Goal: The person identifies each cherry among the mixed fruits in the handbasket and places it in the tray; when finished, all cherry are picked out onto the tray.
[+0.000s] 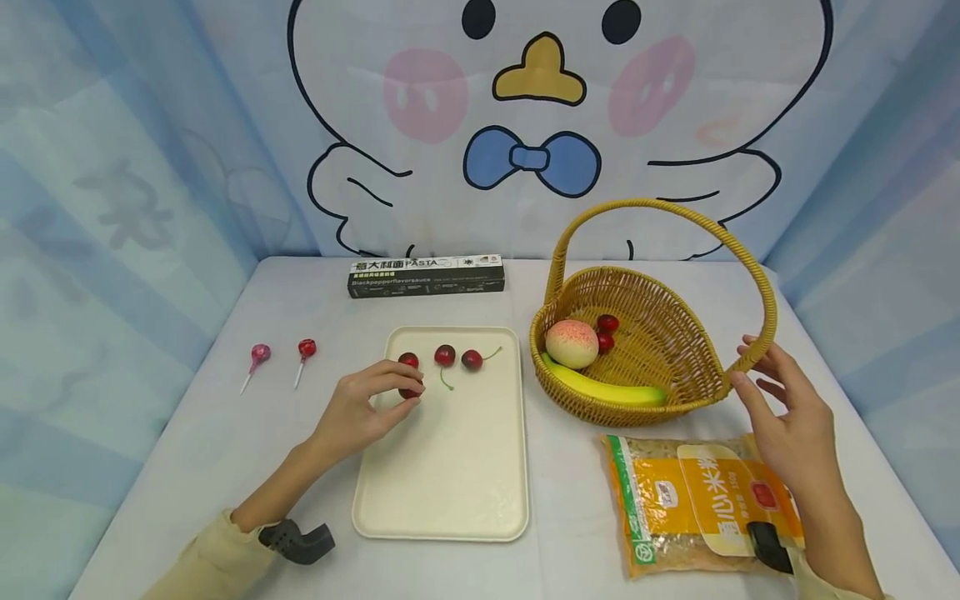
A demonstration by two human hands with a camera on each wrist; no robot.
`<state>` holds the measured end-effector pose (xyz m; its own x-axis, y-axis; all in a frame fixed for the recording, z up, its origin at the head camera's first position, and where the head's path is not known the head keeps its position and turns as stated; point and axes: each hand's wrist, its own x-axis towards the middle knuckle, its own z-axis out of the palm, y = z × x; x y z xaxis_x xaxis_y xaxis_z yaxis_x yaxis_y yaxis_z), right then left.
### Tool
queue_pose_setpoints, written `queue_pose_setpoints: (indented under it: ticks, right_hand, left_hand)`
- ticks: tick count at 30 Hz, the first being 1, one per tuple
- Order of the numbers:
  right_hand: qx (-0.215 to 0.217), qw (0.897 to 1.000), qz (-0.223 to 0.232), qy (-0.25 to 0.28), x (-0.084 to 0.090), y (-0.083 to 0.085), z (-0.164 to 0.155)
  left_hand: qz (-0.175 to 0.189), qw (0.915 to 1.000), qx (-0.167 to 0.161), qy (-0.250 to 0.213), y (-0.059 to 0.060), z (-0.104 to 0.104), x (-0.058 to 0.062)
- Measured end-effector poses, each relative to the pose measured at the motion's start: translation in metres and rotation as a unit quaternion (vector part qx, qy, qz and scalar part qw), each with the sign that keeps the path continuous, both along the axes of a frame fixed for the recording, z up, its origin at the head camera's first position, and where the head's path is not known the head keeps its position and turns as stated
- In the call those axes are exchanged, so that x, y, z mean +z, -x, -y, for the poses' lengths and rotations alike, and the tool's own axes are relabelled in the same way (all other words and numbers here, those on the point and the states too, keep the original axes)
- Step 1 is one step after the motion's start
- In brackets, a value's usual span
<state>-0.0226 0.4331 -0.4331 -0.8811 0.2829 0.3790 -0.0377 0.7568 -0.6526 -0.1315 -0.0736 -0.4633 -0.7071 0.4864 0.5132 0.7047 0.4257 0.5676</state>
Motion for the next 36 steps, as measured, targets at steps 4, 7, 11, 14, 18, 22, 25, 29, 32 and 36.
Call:
queue_pose_setpoints:
  ticks: [4, 7, 11, 14, 18, 22, 25, 29, 32, 36]
  right_hand:
    - [-0.001, 1.000, -0.002, 0.002, 0.000, 0.000, 0.000]
    - [-0.001, 1.000, -0.004, 0.000, 0.000, 0.000, 0.001]
    - [-0.005, 1.000, 0.001, -0.001, 0.000, 0.001, 0.001]
    - [-0.007, 1.000, 0.005, 0.000, 0.000, 0.000, 0.001]
    - [-0.003, 1.000, -0.003, 0.002, 0.000, 0.000, 0.002]
    - [0.000, 1.000, -0.007, 0.003, 0.001, 0.001, 0.003]
    - [0.001, 1.000, -0.004, 0.006, 0.001, 0.000, 0.003]
    - [0.001, 1.000, 0.000, 0.009, 0.001, -0.001, 0.003]
    - [-0.001, 1.000, 0.000, 0.008, 0.001, -0.001, 0.003]
    - [-0.003, 1.000, -0.001, 0.007, 0.000, 0.000, 0.003]
  left_hand:
    - [0.007, 0.9999, 0.007, 0.011, -0.001, 0.002, -0.007]
    - [0.016, 0.9997, 0.007, 0.017, -0.001, 0.003, -0.011]
    - [0.029, 0.9994, -0.001, 0.020, -0.002, 0.004, -0.017]
    - [0.039, 0.9989, -0.004, 0.028, -0.003, 0.004, -0.021]
    - [0.049, 0.9965, -0.002, 0.068, -0.005, 0.003, -0.026]
    - [0.044, 0.9943, -0.003, 0.097, -0.007, 0.002, -0.028]
    - [0.036, 0.9945, -0.001, 0.098, -0.009, 0.002, -0.028]
    - [0.031, 0.9938, 0.010, 0.106, -0.010, 0.002, -0.028]
    - [0.034, 0.9926, 0.021, 0.114, -0.012, 0.003, -0.027]
    - [0.041, 0.9915, 0.039, 0.117, -0.012, 0.002, -0.021]
